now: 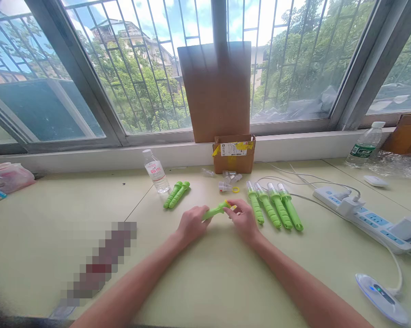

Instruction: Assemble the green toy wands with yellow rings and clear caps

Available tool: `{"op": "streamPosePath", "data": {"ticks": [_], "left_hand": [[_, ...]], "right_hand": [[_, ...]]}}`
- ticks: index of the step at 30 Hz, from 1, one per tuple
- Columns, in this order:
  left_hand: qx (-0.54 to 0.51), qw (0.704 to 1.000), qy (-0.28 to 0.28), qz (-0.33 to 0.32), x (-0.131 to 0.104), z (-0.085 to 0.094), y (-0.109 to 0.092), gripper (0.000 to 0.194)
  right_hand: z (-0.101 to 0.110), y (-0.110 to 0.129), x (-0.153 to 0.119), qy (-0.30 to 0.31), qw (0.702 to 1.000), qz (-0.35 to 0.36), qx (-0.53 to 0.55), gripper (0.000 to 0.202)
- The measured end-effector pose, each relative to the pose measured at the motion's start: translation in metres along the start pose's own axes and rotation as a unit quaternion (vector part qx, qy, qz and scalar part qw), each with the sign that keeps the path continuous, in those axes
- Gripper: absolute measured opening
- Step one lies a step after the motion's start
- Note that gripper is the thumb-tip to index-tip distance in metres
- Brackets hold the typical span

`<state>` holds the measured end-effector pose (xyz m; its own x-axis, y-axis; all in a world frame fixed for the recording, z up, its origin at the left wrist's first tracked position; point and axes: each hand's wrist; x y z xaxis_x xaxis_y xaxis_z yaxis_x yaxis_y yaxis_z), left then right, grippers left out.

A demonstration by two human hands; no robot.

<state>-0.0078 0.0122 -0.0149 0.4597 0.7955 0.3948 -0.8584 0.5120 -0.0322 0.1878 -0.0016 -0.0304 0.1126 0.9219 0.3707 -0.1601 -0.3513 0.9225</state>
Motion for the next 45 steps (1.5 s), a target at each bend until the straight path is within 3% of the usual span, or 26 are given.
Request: {"op": "streamPosePath", "data": {"ticks": [5,12,23,35,45], "left_hand": [[-0.001,1.0,-0.002,0.006,-0.001,-0.001,0.001,0.008],[-0.001,1.0,0.0,0.002,0.0,0.0,0.002,0.008],[-0.006,1.0,0.014,0.013,0.001,0.0,0.001,0.01],[-0.01,1.0,0.012,0.013,0.0,-0.001,0.005,0.007],[-0.001,0.998,0.06,0.026,0.001,0.003,0.003,0.011]], "right_hand": [[0.0,-0.001,0.001,-0.013,1.0,0.017,-0.004,0.034],[0.007,0.006,0.004,0.011,0.997,-0.045,0.067,0.032],[0.005,0.001,0.005,-0.006,0.999,-0.002,0.033,0.029],[0.016,0.003,0.011,0.077,0.992,-0.086,0.042,0.034],[0.017,-0.005,0.012,0.084,0.991,-0.092,0.059,0.036]]}}
Point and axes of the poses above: each hand's wrist, its own x-axis towards the middle knuckle, its own z-axis out of the back of the hand, y = z × x, and after that the axes turned 3 degrees about x, right-handed
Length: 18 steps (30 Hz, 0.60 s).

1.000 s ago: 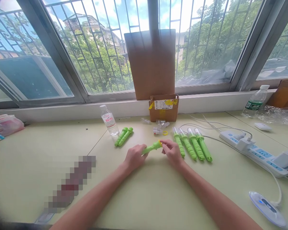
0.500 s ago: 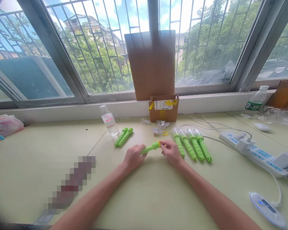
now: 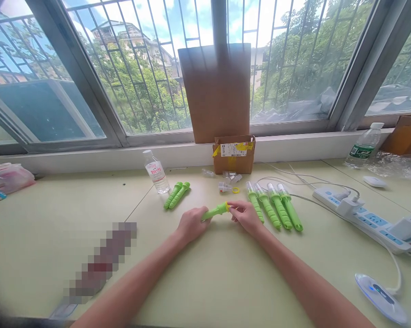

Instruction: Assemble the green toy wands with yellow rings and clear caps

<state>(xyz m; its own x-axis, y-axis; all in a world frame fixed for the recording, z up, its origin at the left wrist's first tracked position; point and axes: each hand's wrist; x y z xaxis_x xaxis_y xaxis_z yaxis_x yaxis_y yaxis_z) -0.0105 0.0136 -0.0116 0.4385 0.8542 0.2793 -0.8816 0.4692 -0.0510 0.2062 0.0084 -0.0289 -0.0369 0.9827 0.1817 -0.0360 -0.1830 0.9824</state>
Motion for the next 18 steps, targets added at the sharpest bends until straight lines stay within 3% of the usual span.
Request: {"op": "streamPosePath", "data": {"ticks": [5,18], "left_hand": [[-0.015,1.0,0.024,0.01,0.0,0.003,-0.001,0.015],[-0.059,0.998,0.004,-0.033,0.001,0.005,0.009,0.019]], "right_hand": [[-0.001,-0.004,0.0,0.006,1.0,-0.006,-0.009,0.037],[-0.001,0.006,-0.001,0.031,0.999,-0.035,0.002,0.036]]}}
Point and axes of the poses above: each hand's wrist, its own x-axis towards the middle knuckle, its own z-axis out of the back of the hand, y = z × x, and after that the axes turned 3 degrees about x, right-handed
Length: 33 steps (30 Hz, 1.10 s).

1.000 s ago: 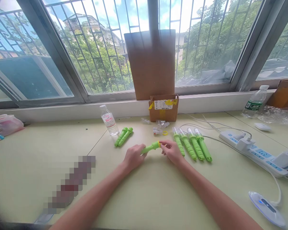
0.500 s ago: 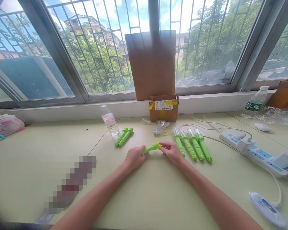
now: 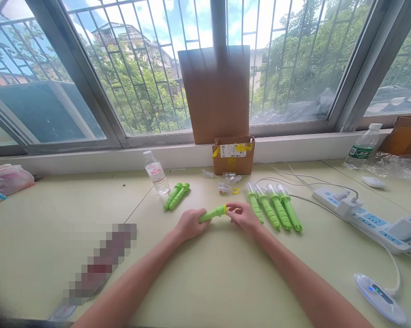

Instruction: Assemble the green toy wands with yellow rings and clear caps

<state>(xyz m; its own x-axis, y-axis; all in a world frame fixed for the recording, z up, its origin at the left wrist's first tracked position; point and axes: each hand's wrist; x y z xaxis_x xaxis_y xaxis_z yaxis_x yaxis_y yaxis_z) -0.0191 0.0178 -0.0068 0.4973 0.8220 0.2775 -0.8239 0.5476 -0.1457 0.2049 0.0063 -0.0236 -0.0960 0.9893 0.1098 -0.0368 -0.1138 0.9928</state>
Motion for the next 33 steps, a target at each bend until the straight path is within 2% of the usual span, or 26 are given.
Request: {"op": "streamPosePath", "data": {"ticks": [10,18,23,28,33], "left_hand": [[-0.025,0.999,-0.006,-0.031,0.0,0.004,0.006,0.021],[-0.014,0.999,0.002,-0.034,-0.001,0.008,0.002,0.037],[0.032,0.997,0.005,-0.063,-0.004,0.012,-0.006,0.027],[0.022,0.999,-0.003,-0.025,-0.007,0.012,-0.02,0.027],[0.009,0.999,-0.017,0.037,-0.007,0.007,-0.024,0.048]], "right_hand": [[0.001,0.011,-0.005,0.052,0.998,0.023,-0.017,0.034],[-0.002,0.007,-0.006,0.037,0.999,0.024,0.002,0.039],[-0.007,0.002,-0.006,0.015,0.999,0.038,-0.002,0.04],[-0.015,0.003,-0.012,-0.001,0.998,0.065,-0.025,0.037],[-0.025,0.004,-0.018,0.011,0.994,0.089,-0.056,0.038]]}}
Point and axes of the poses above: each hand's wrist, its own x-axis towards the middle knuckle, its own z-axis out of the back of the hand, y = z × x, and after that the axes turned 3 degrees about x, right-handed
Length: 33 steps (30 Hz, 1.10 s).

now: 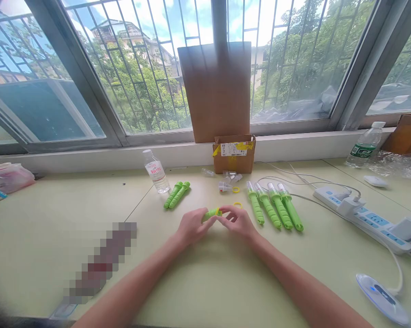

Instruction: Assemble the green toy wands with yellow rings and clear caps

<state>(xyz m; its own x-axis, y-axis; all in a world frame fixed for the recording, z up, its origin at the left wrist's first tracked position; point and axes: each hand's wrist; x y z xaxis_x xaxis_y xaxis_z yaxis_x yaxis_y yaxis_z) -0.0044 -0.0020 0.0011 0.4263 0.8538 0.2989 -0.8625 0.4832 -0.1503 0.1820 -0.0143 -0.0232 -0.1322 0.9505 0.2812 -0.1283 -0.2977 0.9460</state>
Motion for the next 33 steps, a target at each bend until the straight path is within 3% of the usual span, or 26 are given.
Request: {"op": "streamPosePath", "data": {"ticks": [6,12,17,26,33], "left_hand": [[-0.007,1.0,-0.021,0.0,0.0,-0.003,0.001,0.051],[0.005,0.999,-0.047,-0.007,0.0,-0.004,0.002,0.049],[-0.003,0.997,-0.065,-0.03,0.0,-0.004,0.002,0.043],[-0.044,0.994,-0.062,-0.073,-0.002,-0.003,0.006,0.038],[-0.026,0.985,-0.12,-0.121,-0.004,-0.002,0.007,0.043]], "right_hand": [[-0.006,0.001,-0.004,-0.007,1.0,0.022,-0.004,0.035],[-0.007,0.011,-0.006,0.022,0.998,0.004,0.059,0.028],[-0.009,0.01,-0.005,0.01,0.996,-0.014,0.087,0.028],[-0.011,0.008,-0.007,0.07,0.996,-0.01,0.049,0.032],[-0.011,0.015,-0.008,0.087,0.99,-0.051,0.102,0.028]]}}
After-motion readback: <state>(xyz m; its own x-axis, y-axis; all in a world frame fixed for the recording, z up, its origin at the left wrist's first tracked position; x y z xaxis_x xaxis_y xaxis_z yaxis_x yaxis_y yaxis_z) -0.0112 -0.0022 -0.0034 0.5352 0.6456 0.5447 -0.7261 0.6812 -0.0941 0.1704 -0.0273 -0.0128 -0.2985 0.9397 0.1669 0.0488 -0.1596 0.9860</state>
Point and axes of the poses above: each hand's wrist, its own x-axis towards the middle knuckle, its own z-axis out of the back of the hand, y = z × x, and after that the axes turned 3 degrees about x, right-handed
